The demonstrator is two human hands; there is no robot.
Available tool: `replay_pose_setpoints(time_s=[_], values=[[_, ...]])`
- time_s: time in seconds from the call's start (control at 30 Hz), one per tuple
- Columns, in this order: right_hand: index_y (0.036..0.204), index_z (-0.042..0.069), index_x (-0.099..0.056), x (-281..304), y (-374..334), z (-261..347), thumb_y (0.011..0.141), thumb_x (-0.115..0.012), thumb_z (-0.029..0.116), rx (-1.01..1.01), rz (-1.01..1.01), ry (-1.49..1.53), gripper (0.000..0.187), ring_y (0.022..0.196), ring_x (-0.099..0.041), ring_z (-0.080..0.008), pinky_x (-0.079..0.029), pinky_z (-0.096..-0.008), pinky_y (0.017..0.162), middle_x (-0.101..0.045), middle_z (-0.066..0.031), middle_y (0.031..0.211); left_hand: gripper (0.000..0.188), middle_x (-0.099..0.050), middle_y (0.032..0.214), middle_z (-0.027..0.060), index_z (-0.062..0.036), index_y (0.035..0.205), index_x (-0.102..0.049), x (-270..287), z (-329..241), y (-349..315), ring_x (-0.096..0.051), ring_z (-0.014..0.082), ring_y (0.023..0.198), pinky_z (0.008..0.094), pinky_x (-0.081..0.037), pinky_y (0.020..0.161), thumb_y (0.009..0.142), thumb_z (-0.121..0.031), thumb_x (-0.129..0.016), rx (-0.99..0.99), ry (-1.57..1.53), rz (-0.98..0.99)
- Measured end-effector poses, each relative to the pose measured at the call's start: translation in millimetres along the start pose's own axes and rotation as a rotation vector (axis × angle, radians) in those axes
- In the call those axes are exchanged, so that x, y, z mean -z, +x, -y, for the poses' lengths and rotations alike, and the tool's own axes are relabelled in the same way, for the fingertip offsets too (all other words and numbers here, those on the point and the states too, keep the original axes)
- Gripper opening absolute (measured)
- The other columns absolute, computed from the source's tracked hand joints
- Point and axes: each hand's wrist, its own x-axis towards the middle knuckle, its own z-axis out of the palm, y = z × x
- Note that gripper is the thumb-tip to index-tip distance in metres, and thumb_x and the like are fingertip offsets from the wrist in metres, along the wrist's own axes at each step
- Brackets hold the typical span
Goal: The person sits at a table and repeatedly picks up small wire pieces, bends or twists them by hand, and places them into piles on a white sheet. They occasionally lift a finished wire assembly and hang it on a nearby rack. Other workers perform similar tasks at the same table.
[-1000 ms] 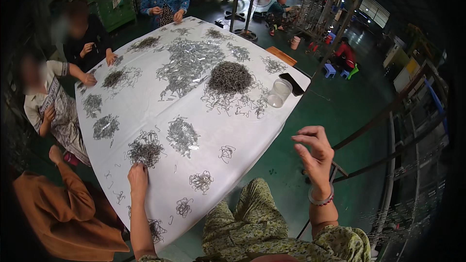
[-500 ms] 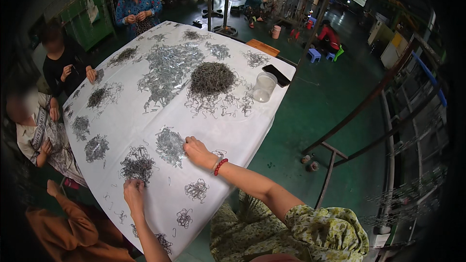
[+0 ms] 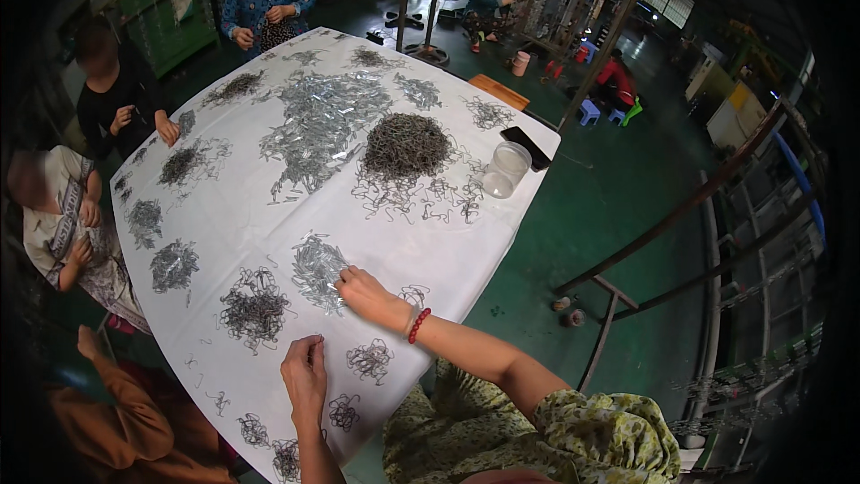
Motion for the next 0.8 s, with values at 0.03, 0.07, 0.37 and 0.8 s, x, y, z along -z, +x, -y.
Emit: replay_pose_setpoints(time_s=[0.03,0.07,0.37,0.8], values=[[0.086,-0.005,-0.059,2,1,2,0.073,-0.051,-0.004,-0.007,0.005,-0.002,0.015,0.093,-0.056,-0.0368,-0.048,-0.0413,0.081,-0.058,-0.0221,0.090,0.012,-0.066,0.086,0.0183,0.0035,0.094,-0.066,-3,2,-1,-0.065,0.0275,0.072,0.0340,-0.050,0.068,0.086,-0.004,-0.062,0.017,-0.023,-0.001],[0.086,-0.005,-0.060,5,2,5,0.073,-0.051,-0.004,-0.015,0.010,-0.003,0.015,0.092,-0.056,-0.0368,-0.049,-0.0413,0.081,-0.058,-0.0221,0.090,0.012,-0.066,0.085,0.0178,0.0035,0.094,-0.066,-5,2,-3,-0.064,0.0260,0.071,0.0335,-0.050,0.068,0.086,-0.005,-0.062,0.042,-0.050,0.001],[0.087,-0.003,-0.061,23,-15,12,0.075,-0.056,-0.005,-0.146,-0.196,0.320,0.013,0.081,-0.061,-0.0301,-0.051,-0.0401,0.071,-0.063,-0.0171,0.083,0.011,-0.068,0.079,0.0107,0.0041,0.093,-0.065,-7,-27,-27,-0.061,0.0143,0.069,0.0276,-0.050,0.068,0.087,-0.005,-0.064,0.152,-0.259,0.054],[0.109,-0.006,-0.061,96,-110,77,0.089,-0.059,-0.002,-0.504,-0.261,1.344,0.021,0.076,-0.065,-0.0105,-0.054,-0.0237,0.069,-0.067,-0.0094,0.095,0.004,-0.060,0.089,0.0066,0.0036,0.091,-0.060,-37,-68,-42,-0.063,0.0122,0.078,0.0239,-0.050,0.072,0.089,0.000,-0.060,-0.052,-0.679,0.110]])
